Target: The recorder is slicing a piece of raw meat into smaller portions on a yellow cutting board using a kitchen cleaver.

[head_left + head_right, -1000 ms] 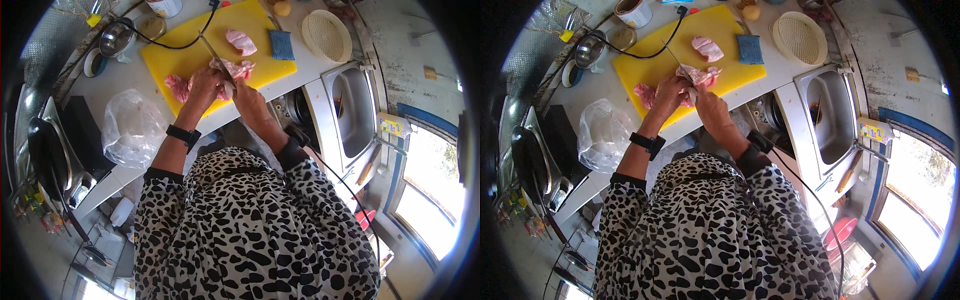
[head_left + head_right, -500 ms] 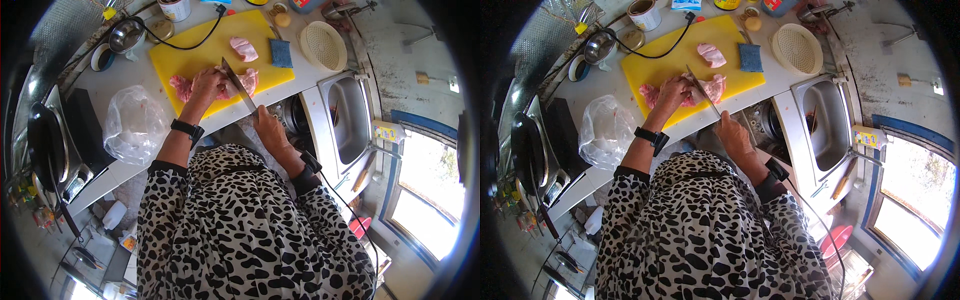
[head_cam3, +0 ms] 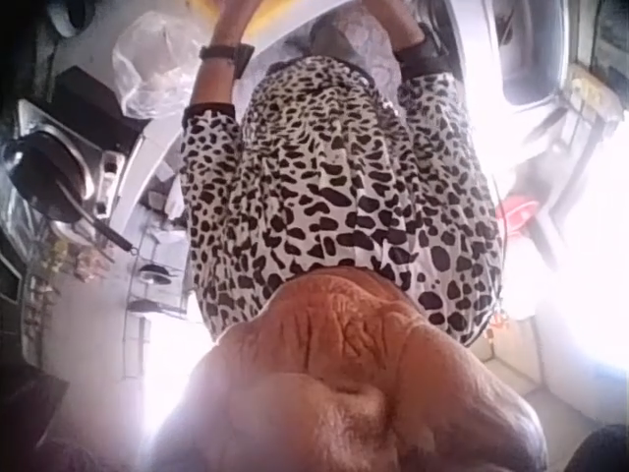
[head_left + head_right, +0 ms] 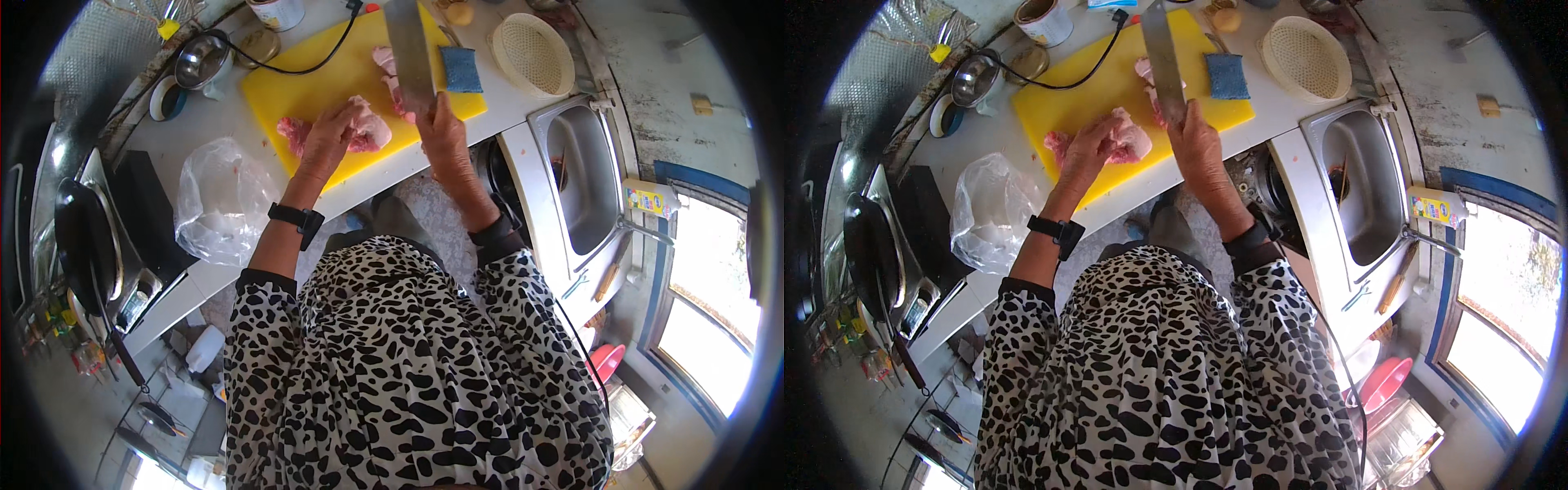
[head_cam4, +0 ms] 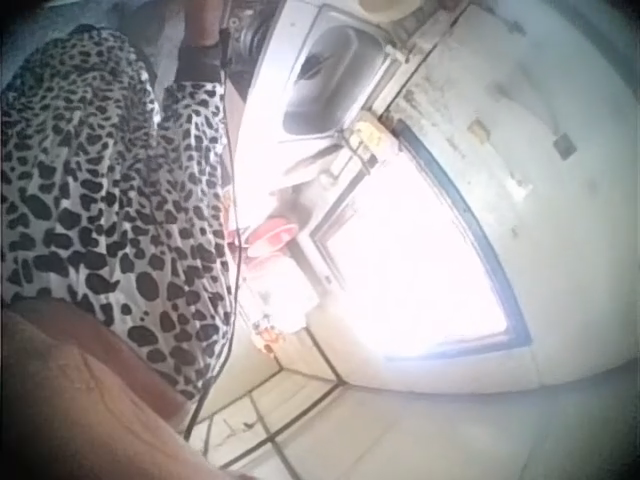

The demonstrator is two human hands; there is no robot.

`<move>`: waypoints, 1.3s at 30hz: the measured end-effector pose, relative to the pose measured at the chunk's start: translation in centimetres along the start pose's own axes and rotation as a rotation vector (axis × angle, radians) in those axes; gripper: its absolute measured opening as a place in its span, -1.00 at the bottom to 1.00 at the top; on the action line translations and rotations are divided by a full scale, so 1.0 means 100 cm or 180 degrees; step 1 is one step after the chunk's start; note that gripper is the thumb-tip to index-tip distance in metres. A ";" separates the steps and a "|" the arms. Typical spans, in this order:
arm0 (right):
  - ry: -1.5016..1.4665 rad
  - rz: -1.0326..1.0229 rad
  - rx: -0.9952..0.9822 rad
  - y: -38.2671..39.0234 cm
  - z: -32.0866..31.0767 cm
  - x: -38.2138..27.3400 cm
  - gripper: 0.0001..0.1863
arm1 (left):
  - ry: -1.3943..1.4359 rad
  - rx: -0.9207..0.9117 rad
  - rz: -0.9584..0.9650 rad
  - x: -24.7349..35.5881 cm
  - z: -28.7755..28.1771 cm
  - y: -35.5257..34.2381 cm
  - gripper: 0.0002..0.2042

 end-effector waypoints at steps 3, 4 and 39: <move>-0.0830 0.0410 -0.0677 0.006 -0.009 -0.016 -0.73 | -0.0518 0.0822 0.0310 0.009 -0.039 0.010 -0.63; -0.0835 0.0414 -0.0691 0.018 -0.014 -0.018 -0.73 | -0.0523 0.0817 0.0296 0.010 -0.043 0.012 -0.63; 0.0036 0.0341 -0.2084 0.147 -0.036 -0.014 -0.73 | -0.1646 -0.0545 -0.0024 -0.043 -0.010 0.004 -0.26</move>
Point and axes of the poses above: each hand's wrist, its own y-axis away from the middle knuckle, its own z-axis out of the palm, x = y × z, the point moved 10 cm from there along -y, towards the middle knuckle, and after that the axes turned 10 degrees about y, right-handed, at the moved point
